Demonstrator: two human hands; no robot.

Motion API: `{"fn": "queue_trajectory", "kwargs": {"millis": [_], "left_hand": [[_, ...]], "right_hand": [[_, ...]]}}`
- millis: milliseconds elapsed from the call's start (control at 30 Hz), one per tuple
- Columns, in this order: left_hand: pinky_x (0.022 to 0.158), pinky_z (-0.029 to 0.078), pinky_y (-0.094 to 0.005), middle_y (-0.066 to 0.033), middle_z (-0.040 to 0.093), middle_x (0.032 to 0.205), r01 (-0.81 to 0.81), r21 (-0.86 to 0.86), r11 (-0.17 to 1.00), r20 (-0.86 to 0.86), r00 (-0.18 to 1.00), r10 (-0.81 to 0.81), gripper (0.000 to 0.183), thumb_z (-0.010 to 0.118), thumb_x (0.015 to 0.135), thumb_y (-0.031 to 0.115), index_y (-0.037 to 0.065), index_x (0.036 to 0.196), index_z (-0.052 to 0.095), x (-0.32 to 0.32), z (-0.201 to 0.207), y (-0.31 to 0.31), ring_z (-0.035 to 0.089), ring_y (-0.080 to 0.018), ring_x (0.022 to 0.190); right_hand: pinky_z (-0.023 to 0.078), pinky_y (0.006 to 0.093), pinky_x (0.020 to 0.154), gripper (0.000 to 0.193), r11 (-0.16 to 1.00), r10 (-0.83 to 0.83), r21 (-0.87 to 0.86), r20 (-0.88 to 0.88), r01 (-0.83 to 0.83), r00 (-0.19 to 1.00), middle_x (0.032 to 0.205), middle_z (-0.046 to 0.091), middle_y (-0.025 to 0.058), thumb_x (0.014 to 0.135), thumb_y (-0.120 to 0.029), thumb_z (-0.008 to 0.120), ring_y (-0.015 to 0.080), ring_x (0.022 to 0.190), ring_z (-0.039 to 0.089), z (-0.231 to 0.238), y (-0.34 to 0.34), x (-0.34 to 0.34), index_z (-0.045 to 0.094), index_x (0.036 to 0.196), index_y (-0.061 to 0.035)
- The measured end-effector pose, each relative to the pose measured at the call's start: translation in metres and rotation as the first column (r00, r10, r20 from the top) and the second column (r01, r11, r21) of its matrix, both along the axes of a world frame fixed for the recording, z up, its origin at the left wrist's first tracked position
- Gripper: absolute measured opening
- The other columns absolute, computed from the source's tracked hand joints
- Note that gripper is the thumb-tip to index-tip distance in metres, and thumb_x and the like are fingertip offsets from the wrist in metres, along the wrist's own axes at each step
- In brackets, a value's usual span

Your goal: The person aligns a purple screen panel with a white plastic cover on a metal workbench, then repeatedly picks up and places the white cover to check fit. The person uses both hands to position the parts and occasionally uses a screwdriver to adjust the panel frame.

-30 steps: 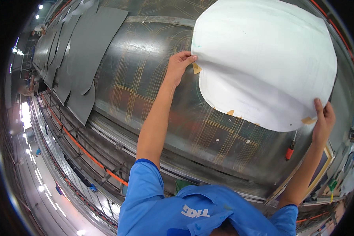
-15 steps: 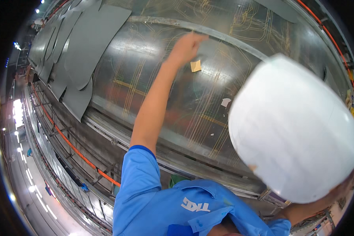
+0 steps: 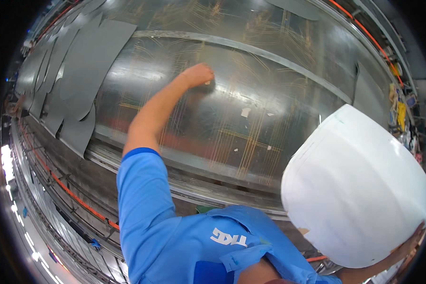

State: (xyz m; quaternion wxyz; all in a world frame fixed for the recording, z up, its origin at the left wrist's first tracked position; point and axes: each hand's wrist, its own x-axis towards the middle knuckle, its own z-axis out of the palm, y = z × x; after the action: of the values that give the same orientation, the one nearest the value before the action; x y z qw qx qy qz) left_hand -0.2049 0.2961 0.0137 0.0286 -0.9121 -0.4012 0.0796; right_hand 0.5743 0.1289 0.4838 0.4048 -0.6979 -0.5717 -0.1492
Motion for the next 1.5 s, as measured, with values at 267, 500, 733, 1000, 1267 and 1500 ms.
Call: {"fn": "queue_trajectory", "kwargs": {"millis": [267, 500, 733, 1000, 1267, 1500], "left_hand": [[0.08, 0.049, -0.0428, -0.0108, 0.065, 0.089, -0.152, 0.148, 0.977, 0.387, 0.918, 0.085, 0.009, 0.062, 0.081, 0.004, 0.006, 0.089, 0.063, -0.023, 0.126, -0.022, 0.063, -0.0283, 0.09], [0.087, 0.051, -0.0305, -0.009, 0.069, 0.114, -0.442, -0.199, 0.875, 0.93, 0.198, 0.311, 0.032, 0.069, 0.089, 0.01, 0.003, 0.12, 0.064, 0.009, 0.252, -0.108, 0.064, -0.0162, 0.098], [0.084, 0.054, -0.0346, -0.0072, 0.068, 0.103, 0.268, -0.624, 0.735, 0.332, -0.76, 0.559, 0.024, 0.074, 0.089, 0.015, 0.004, 0.109, 0.065, 0.155, 0.159, -0.253, 0.065, -0.0163, 0.095], [0.09, 0.056, -0.0484, -0.0172, 0.061, 0.121, 0.672, -0.467, 0.575, 0.047, -0.63, 0.775, 0.027, 0.068, 0.091, 0.019, -0.001, 0.108, 0.062, 0.258, 0.19, -0.303, 0.061, -0.0235, 0.109], [0.074, 0.056, -0.0314, -0.0079, 0.068, 0.094, 0.496, -0.644, 0.583, 0.215, -0.613, 0.76, 0.019, 0.073, 0.088, 0.016, 0.006, 0.096, 0.059, 0.263, 0.189, -0.314, 0.066, -0.0143, 0.084], [0.07, 0.055, -0.0268, -0.0075, 0.07, 0.087, 0.417, -0.644, 0.641, 0.346, -0.589, 0.73, 0.026, 0.077, 0.083, 0.004, 0.012, 0.087, 0.052, 0.249, 0.199, -0.339, 0.068, -0.0156, 0.08]], "right_hand": [[0.033, 0.0372, 0.115, 0.048, 0.998, -0.043, -0.056, -0.011, 0.043, 0.999, 0.144, 0.05, 0.0157, 0.104, -0.029, 0.042, 0.0251, 0.132, 0.049, 0.018, -0.039, 0.016, 0.05, 0.141, 0.0006], [0.03, 0.036, 0.118, 0.046, 0.991, 0.12, -0.064, -0.025, -0.121, 0.992, 0.145, 0.05, 0.015, 0.105, -0.027, 0.038, 0.0237, 0.134, 0.048, 0.023, 0.002, -0.036, 0.05, 0.141, 0.0005], [0.047, 0.022, 0.081, 0.032, 0.879, 0.454, 0.012, -0.328, -0.476, 0.829, 0.099, 0.068, 0.0035, 0.096, -0.03, 0.066, 0.0094, 0.089, 0.062, 0.005, 0.03, -0.123, 0.065, 0.116, -0.0046], [0.048, 0.0249, 0.085, 0.037, 0.81, 0.584, 0.145, -0.302, -0.569, 0.754, 0.111, 0.067, 0.0049, 0.097, -0.032, 0.065, 0.012, 0.099, 0.062, -0.01, 0.028, -0.086, 0.064, 0.122, -0.0042], [0.046, 0.0273, 0.095, 0.05, 0.734, 0.67, 0.209, -0.379, -0.646, 0.638, 0.126, 0.062, 0.0091, 0.095, -0.032, 0.068, 0.0152, 0.112, 0.059, -0.027, 0.055, -0.063, 0.058, 0.132, 0.0007], [0.038, 0.0326, 0.108, 0.07, 0.872, 0.49, 0.193, -0.345, -0.45, 0.801, 0.143, 0.051, 0.0116, 0.093, -0.04, 0.066, 0.0236, 0.13, 0.05, -0.032, 0.074, -0.069, 0.044, 0.146, 0.0]]}}
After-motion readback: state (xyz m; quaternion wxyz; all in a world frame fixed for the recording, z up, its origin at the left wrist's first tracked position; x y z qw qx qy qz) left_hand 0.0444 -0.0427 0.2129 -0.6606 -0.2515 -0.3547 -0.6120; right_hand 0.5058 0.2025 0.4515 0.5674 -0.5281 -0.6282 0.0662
